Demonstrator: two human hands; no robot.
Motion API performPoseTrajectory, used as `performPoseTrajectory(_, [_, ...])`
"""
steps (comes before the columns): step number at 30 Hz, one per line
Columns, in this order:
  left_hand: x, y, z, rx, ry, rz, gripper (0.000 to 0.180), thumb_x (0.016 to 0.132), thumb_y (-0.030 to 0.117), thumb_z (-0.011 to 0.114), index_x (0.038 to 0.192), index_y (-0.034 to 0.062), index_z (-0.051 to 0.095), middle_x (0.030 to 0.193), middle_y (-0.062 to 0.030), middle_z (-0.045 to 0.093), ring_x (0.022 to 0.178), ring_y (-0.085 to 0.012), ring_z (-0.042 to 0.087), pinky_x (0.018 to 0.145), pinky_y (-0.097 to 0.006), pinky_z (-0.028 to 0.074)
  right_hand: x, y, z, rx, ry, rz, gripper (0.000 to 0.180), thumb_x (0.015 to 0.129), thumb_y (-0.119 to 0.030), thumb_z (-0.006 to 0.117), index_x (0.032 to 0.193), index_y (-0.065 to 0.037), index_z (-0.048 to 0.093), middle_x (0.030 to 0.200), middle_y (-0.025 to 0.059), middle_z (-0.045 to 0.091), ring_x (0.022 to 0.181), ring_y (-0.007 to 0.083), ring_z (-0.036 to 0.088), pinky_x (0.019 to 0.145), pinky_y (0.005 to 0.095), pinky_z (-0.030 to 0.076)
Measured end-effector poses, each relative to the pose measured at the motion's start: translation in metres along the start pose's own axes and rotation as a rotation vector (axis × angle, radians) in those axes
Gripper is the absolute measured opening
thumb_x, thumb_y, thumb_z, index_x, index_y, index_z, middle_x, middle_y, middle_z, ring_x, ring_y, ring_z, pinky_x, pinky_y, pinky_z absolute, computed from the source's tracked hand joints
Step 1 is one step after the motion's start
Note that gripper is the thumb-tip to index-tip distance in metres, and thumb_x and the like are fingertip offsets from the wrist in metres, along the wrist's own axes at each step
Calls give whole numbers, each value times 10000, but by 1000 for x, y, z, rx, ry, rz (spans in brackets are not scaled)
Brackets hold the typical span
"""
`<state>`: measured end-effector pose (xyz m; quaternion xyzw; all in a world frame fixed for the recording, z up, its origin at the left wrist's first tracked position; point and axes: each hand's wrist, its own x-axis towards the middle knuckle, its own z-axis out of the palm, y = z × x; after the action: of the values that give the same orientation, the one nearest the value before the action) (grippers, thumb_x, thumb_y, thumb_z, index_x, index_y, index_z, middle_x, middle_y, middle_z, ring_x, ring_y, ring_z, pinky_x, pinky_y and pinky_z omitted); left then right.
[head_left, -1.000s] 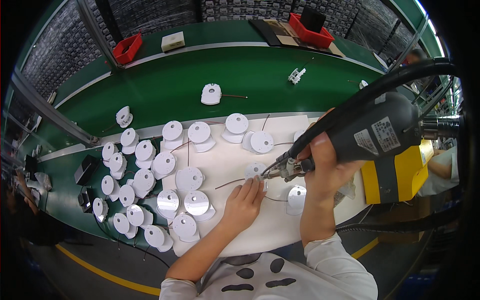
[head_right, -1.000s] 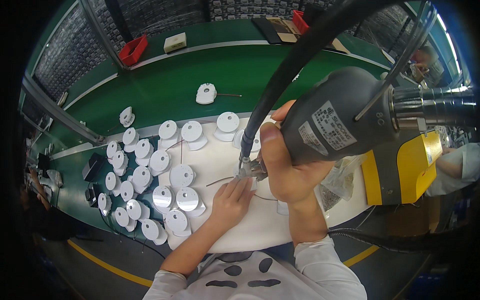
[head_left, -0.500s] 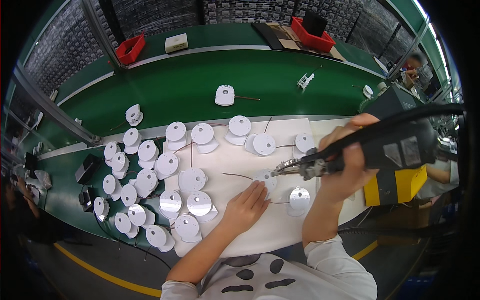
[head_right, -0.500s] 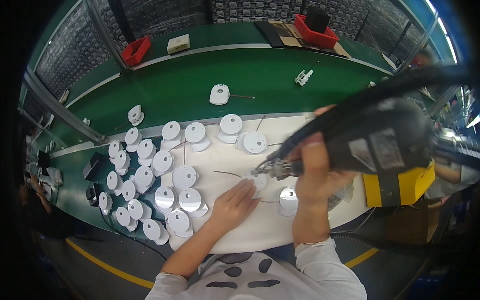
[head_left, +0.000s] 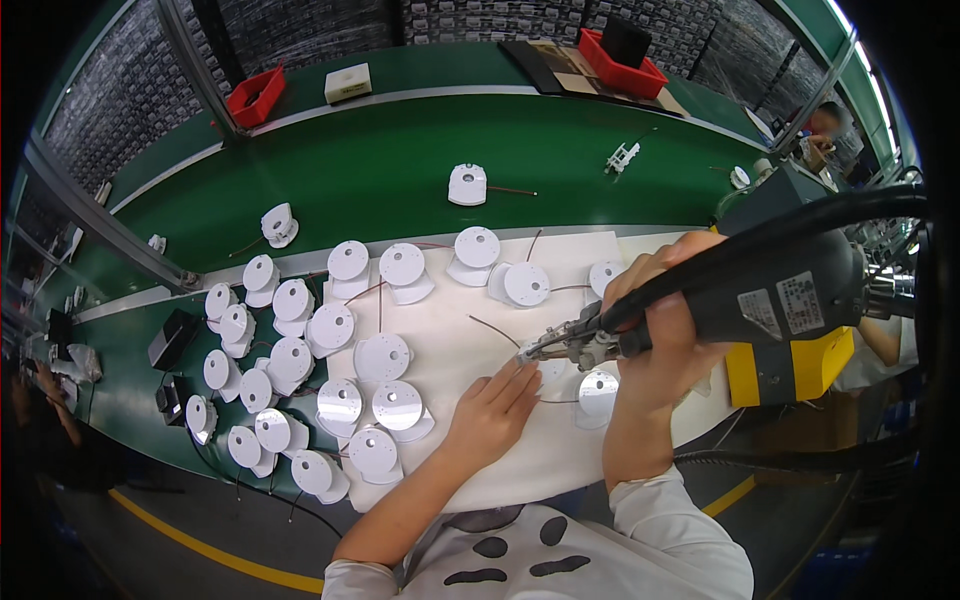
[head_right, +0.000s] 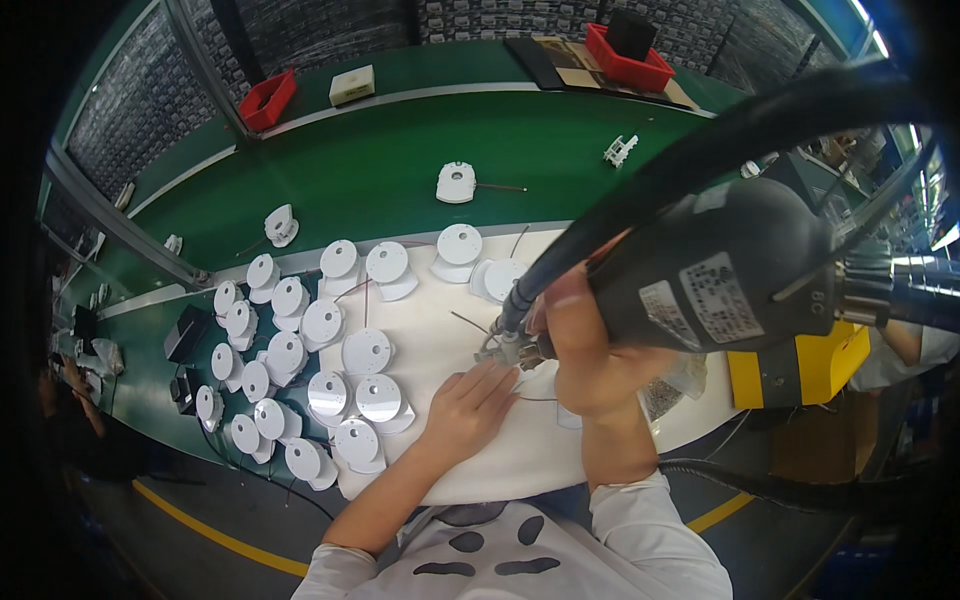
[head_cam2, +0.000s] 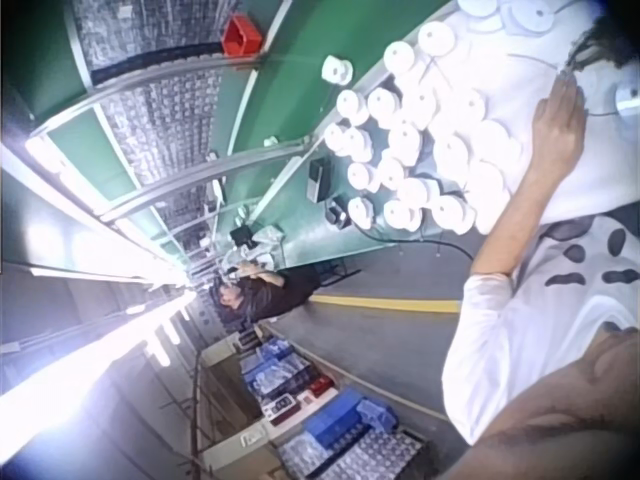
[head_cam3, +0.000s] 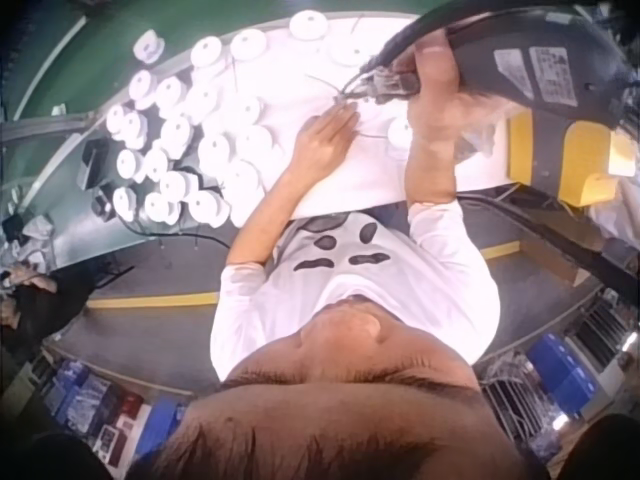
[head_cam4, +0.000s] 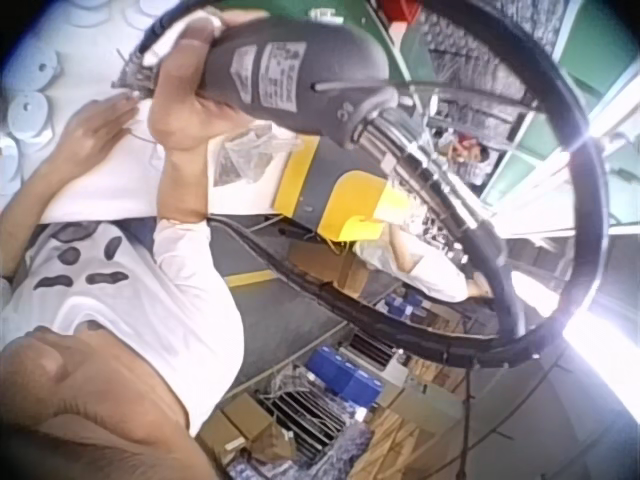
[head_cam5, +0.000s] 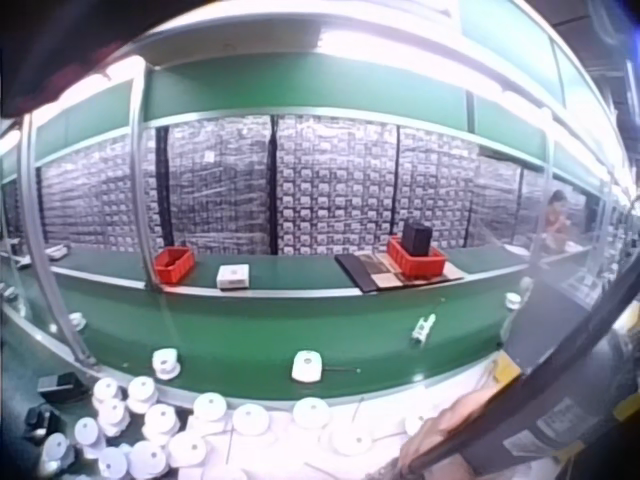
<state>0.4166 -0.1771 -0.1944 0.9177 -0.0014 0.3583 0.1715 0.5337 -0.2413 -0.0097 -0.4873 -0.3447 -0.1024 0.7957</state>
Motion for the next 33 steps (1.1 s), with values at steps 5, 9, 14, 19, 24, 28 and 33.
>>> performPoseTrajectory(5, [-1, 0, -1, 16, -21, -14, 397, 730, 111, 784, 1109, 40, 689, 1156, -64, 667, 1042, -222, 634, 697, -330, 494, 2, 8, -5, -27, -102, 39, 352, 829, -83, 687, 1103, 38, 502, 705, 72, 553, 543, 118, 560, 487, 252, 483])
performPoseTrajectory(9, [-1, 0, -1, 9, -22, -21, 375, 723, 106, 783, 1080, 37, 690, 1173, -62, 665, 1052, -221, 636, 705, -325, 497, 1, 12, 0, -40, -75, -5, 358, 822, -63, 691, 1116, 29, 508, 763, 92, 580, 561, 125, 572, 489, 250, 496])
performPoseTrajectory(14, [-1, 0, -4, -6, -20, -20, 365, 719, 99, 784, 1066, 31, 693, 1183, -64, 661, 1070, -225, 641, 713, -329, 503, -5, 20, 4, 56, -70, -19, 254, 837, 52, 701, 1045, 1, 565, 781, 55, 615, 566, 73, 569, 502, 202, 456])
performPoseTrajectory(19, [-3, -4, -2, -30, -23, 35, 252, 813, 95, 711, 1035, -22, 691, 1244, -138, 641, 1134, -258, 617, 704, -320, 519, -8, 16, -5, -104, -33, 83, 323, 838, 25, 714, 1119, 9, 556, 872, 61, 624, 588, 87, 577, 510, 217, 480])
performPoseTrajectory(24, [4, 7, -29, 121, 9, 29, 321, 745, 104, 787, 1042, 15, 707, 1187, -90, 679, 1100, -261, 660, 727, -331, 563, 21, -12, -32, -8, 162, -122, 295, 847, -110, 569, 1094, 41, 512, 727, 95, 573, 546, 157, 529, 523, 264, 435])
performPoseTrajectory(28, [41, -24, -51, 295, 94, 24, 314, 769, 95, 767, 1066, 14, 705, 1177, -114, 695, 1063, -283, 678, 724, -340, 569, 29, -17, -47, -190, 364, -161, 296, 833, -106, 605, 1076, 61, 576, 772, 116, 607, 555, 160, 545, 512, 258, 432])
performPoseTrajectory(33, [149, -152, -22, 459, -24, 2, 273, 772, 121, 753, 1007, 11, 667, 1122, -105, 675, 1067, -276, 630, 759, -394, 535, 35, -5, -50, -142, 235, -205, 231, 817, 28, 694, 1026, 28, 593, 882, 75, 651, 564, 84, 590, 494, 206, 468])
